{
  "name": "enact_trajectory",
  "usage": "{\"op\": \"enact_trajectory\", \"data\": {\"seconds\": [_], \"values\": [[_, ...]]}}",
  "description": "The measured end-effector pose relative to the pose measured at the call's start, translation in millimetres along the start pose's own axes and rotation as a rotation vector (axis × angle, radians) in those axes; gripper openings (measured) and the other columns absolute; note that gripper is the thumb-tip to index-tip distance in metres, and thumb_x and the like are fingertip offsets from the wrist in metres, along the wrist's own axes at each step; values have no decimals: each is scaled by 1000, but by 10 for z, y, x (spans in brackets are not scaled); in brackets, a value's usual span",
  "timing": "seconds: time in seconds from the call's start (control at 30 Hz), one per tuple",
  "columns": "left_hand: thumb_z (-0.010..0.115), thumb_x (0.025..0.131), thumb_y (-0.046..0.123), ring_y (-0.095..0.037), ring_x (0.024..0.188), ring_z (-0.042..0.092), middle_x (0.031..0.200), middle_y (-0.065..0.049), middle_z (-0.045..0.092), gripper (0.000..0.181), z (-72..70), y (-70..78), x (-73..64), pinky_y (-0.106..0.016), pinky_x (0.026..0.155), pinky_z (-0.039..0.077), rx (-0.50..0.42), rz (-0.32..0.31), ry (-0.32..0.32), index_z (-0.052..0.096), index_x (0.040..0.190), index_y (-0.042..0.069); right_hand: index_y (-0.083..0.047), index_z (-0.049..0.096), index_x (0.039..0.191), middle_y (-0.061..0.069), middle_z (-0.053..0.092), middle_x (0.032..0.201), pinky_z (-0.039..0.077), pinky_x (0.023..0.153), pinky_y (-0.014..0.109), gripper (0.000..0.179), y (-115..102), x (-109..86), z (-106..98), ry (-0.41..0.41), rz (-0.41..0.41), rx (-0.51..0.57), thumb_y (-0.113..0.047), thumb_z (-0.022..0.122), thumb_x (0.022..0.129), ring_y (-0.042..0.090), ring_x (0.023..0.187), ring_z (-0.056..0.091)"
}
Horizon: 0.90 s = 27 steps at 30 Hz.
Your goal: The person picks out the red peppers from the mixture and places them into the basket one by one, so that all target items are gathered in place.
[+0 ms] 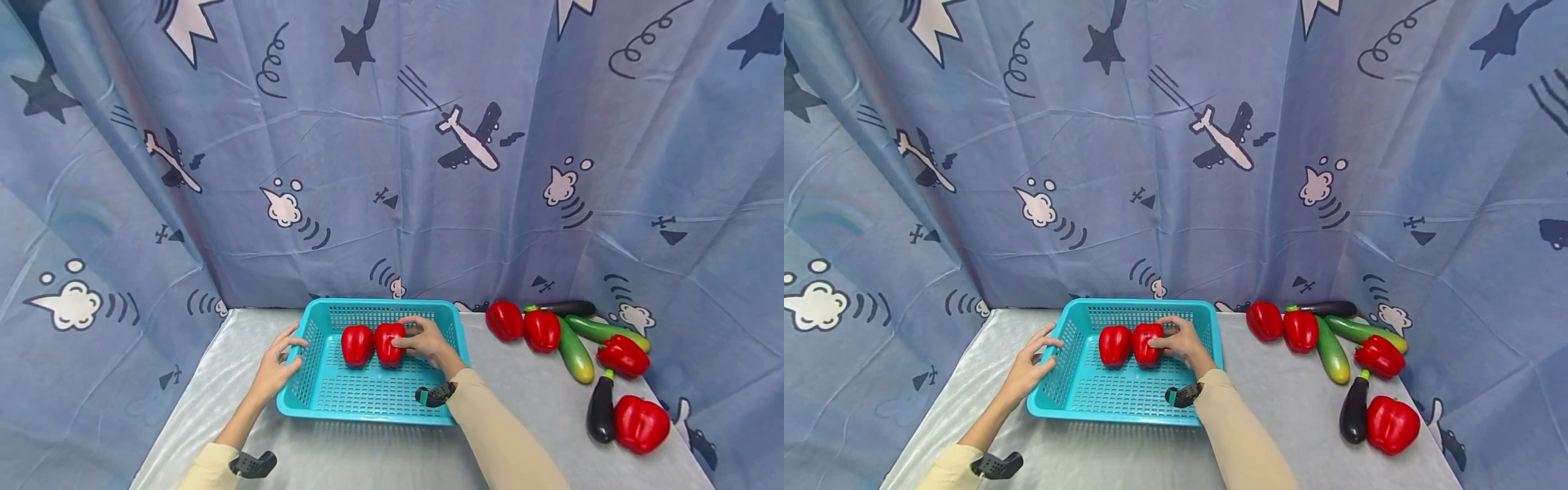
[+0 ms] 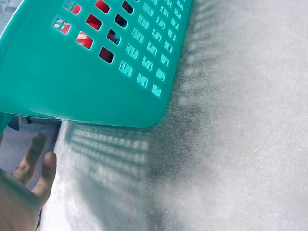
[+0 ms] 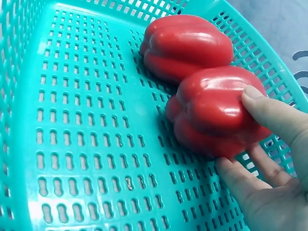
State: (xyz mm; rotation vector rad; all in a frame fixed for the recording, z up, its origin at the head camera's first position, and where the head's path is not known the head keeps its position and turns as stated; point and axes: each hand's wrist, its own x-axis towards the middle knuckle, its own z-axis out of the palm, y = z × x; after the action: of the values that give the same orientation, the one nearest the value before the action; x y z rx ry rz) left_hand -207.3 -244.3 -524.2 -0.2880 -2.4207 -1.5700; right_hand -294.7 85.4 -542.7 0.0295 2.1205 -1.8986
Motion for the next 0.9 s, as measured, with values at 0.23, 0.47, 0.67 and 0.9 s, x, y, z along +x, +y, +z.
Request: {"op": "enact_trajectory", "data": {"seconds": [0.23, 0.47, 0.67, 0.9], "values": [[62, 84, -15, -43, 143, 33, 157, -22, 36, 30, 9, -307, 41, -60, 96, 42, -18, -21, -5, 68, 111, -1, -2, 59, 134, 26, 63, 122, 56, 86, 48, 61, -20, -11, 4, -14, 19, 14, 0, 85, 79, 37, 105, 65], [63, 85, -14, -42, 143, 33, 157, -21, 36, 30, 5, -327, 39, -60, 96, 41, -25, -8, -9, 69, 111, 0, -3, 59, 134, 26, 63, 122, 55, 87, 49, 62, -8, 0, 23, -7, 35, 36, 0, 86, 79, 37, 105, 66], [60, 83, -19, -49, 140, 34, 154, -30, 36, 29, 13, -119, 13, -62, 93, 42, -26, 10, 4, 67, 109, -7, -3, 58, 136, 26, 62, 125, 52, 92, 52, 63, -9, -12, 7, -16, 31, 17, -2, 86, 80, 38, 110, 64], [60, 84, -19, -50, 140, 33, 153, -32, 35, 28, -13, 16, 4, -61, 94, 42, -9, -12, -7, 66, 109, -10, -6, 58, 137, 28, 56, 136, 48, 96, 57, 64, -42, -19, -23, -10, 36, -31, -11, 88, 80, 42, 121, 58]]}}
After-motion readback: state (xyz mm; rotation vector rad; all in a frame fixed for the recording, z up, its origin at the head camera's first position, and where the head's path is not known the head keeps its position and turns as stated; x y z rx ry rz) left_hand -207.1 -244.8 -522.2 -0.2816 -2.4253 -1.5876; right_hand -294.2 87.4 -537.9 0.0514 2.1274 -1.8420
